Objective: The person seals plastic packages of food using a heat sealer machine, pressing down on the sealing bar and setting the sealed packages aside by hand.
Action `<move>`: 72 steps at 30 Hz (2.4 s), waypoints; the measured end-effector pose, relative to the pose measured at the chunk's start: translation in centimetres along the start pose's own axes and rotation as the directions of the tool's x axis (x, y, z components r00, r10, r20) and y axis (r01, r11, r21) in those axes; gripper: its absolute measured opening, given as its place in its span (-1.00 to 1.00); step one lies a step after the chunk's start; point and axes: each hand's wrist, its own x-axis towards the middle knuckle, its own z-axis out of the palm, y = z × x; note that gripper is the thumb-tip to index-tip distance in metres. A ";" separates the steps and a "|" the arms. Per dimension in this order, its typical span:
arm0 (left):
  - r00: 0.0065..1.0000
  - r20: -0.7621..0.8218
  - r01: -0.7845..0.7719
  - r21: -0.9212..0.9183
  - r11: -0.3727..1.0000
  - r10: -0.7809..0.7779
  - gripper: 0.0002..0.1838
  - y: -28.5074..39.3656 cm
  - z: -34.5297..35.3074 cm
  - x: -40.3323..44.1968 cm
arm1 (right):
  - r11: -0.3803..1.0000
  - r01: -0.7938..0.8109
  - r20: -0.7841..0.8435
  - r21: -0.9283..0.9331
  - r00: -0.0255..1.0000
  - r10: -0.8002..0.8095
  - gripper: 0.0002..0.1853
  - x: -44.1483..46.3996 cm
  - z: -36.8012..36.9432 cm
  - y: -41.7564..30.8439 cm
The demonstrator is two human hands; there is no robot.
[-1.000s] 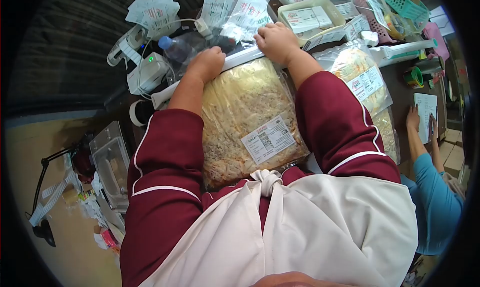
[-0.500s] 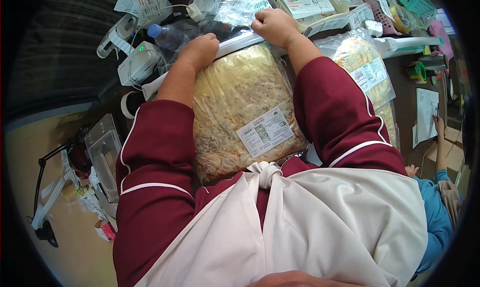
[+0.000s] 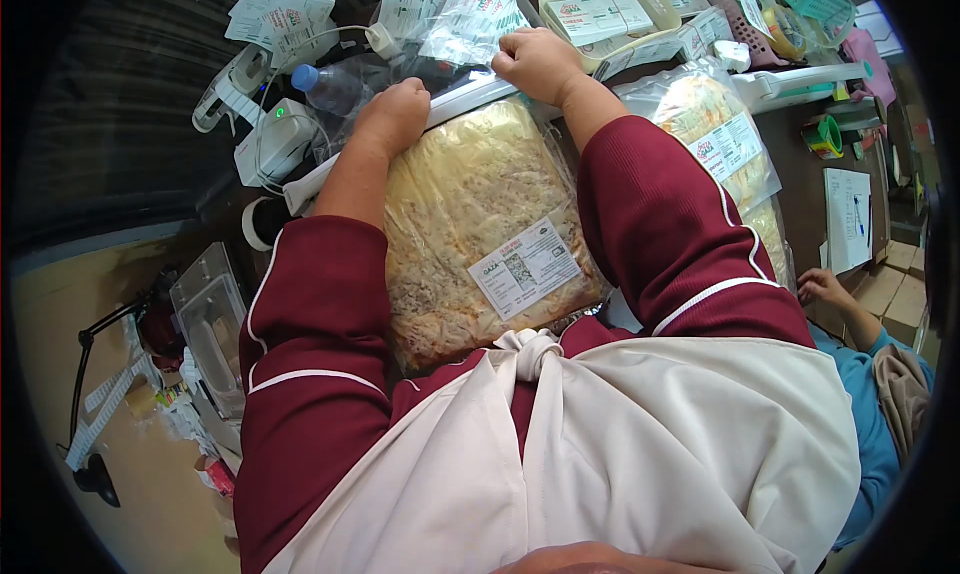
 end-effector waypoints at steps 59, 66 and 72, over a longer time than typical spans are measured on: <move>0.954 -0.210 -0.167 0.216 0.962 0.213 -0.66 8.9 3.6 3.9 | 0.901 -0.110 -0.553 0.420 0.756 0.350 -0.81 -7.3 1.0 3.2; 0.955 -0.168 -0.206 0.206 0.957 0.242 -0.64 8.5 3.7 4.0 | 1.000 0.006 -0.332 0.026 0.943 0.003 -0.80 -1.2 2.0 2.1; 0.964 -0.163 -0.189 0.139 0.972 0.211 -0.61 8.6 3.8 4.4 | 0.995 0.008 -0.060 0.098 0.998 -0.002 -0.68 -0.3 0.9 2.6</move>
